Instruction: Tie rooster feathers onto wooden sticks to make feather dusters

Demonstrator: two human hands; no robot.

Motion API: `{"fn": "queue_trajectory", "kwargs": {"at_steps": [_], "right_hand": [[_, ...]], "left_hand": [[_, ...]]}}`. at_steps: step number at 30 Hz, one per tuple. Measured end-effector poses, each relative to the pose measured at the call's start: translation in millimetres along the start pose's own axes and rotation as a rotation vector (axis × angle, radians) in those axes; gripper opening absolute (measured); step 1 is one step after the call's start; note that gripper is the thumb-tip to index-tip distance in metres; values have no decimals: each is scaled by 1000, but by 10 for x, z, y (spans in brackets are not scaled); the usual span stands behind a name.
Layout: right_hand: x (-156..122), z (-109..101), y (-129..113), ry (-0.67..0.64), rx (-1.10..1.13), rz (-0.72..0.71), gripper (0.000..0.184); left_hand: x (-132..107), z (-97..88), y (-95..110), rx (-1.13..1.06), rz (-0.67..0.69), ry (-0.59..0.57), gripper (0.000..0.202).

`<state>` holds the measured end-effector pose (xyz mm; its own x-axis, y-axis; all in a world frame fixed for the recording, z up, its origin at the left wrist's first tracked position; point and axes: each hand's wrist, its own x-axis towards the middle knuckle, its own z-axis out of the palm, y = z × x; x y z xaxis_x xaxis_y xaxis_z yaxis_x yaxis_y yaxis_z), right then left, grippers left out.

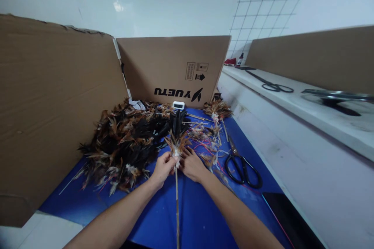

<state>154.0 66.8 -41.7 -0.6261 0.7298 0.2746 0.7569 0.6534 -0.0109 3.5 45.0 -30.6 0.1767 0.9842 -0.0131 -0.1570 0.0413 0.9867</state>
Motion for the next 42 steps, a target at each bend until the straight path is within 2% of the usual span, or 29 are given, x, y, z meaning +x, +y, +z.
{"fn": "queue_trajectory", "kwargs": {"at_steps": [8,14,18,22,25,29,35,37,39,42], "right_hand": [[80,50,676,79,27,182,30],[93,90,1157,138,105,368,39],[129,-17,1347,179,179,469,35],[135,-185,1395,204,252,556,26],[103,-308,1343,241,284,616,22],[23,-510,1161,305,296,660,26],[-164,-802,592,424,201,713,25],[-234,-789,348,366,226,694,23],[-293,-698,113,217,293,654,21],[-338,-486,-172,22,324,681,26]], "left_hand": [[55,-23,-82,195,-30,27,24],[31,6,-23,377,-17,19,22],[20,21,-7,497,8,12,23],[18,31,-42,612,56,5,21],[9,41,-68,692,92,-9,22],[-8,45,-76,731,101,-40,29],[-26,32,-75,805,155,-81,30],[-30,26,-81,809,185,-89,28],[-34,17,-87,796,227,-103,27],[-37,3,-96,760,278,-122,29]]}}
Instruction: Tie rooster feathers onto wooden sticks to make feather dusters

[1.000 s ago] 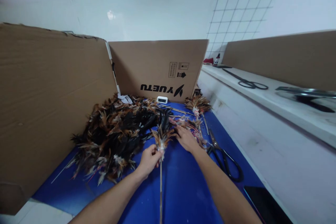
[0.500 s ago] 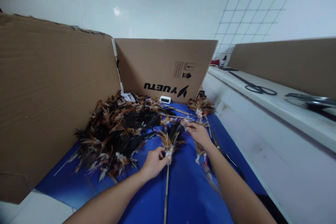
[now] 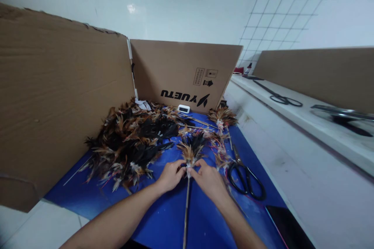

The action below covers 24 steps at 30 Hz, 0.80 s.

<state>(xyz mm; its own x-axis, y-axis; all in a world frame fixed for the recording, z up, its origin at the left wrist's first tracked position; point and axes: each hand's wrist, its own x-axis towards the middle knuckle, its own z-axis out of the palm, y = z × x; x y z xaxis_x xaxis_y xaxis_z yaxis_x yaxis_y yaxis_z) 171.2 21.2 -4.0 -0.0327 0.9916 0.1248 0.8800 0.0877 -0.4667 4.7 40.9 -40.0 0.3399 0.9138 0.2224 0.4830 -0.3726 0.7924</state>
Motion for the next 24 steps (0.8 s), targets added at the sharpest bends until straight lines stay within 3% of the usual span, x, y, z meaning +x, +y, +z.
{"fn": "queue_trajectory", "kwargs": {"at_steps": [4,9,17,20,24], "right_hand": [[-81,268,-56,-26,-11,74,37],[-52,376,57,83,56,56,39],[-69,339,173,243,137,-15,46],[-74,274,170,288,141,-23,47],[-76,210,174,285,107,22,45]], "left_hand": [[-8,-6,-9,-34,9,10,32],[-11,-16,8,-59,11,33,30],[-21,-147,-62,155,166,158,26],[-1,-235,-165,267,143,221,25],[72,-332,-307,256,39,270,25]]}}
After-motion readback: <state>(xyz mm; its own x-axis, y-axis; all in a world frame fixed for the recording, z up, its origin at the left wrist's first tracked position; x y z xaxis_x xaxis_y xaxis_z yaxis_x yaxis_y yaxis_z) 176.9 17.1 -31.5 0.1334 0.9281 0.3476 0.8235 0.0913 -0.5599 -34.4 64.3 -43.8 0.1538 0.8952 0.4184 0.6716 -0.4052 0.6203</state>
